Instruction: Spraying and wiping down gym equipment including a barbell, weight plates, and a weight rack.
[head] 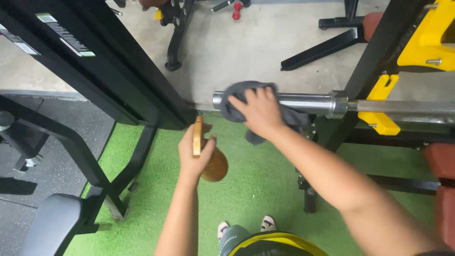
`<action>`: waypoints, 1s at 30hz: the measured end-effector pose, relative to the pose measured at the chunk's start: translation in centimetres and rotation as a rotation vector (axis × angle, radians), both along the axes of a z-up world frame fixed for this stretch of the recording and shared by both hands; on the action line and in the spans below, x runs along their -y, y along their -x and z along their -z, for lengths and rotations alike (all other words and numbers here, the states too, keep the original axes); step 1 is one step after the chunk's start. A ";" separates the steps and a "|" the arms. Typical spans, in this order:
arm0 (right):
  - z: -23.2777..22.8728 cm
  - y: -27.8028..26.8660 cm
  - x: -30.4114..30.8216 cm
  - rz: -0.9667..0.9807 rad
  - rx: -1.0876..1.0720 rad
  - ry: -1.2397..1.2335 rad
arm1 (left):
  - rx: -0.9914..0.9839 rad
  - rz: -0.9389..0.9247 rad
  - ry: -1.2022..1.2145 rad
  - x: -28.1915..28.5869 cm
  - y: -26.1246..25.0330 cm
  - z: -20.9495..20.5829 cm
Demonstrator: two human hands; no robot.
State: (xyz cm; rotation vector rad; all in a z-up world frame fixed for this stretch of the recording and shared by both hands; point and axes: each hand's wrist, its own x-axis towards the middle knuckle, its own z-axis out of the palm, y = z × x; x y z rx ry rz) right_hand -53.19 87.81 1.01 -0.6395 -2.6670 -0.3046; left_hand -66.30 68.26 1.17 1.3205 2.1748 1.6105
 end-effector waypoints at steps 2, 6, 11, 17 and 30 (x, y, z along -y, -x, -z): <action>-2.2 2.9 0.9 0.023 0.036 0.129 | 0.040 -0.013 -0.041 0.4 0.0 -0.3; -2.7 5.6 -0.9 -0.037 0.041 0.386 | 0.106 0.013 -0.099 -0.3 -0.3 -1.5; -2.9 -1.4 -1.0 -0.094 -0.008 0.220 | -0.009 0.097 -0.099 -2.3 -0.2 -1.6; 0.2 -12.2 -4.0 0.192 -0.077 0.109 | -0.094 0.171 -0.235 -2.3 1.6 -1.0; -5.8 9.0 -0.2 0.151 0.208 0.556 | -0.230 0.154 -0.177 -1.2 5.8 -4.1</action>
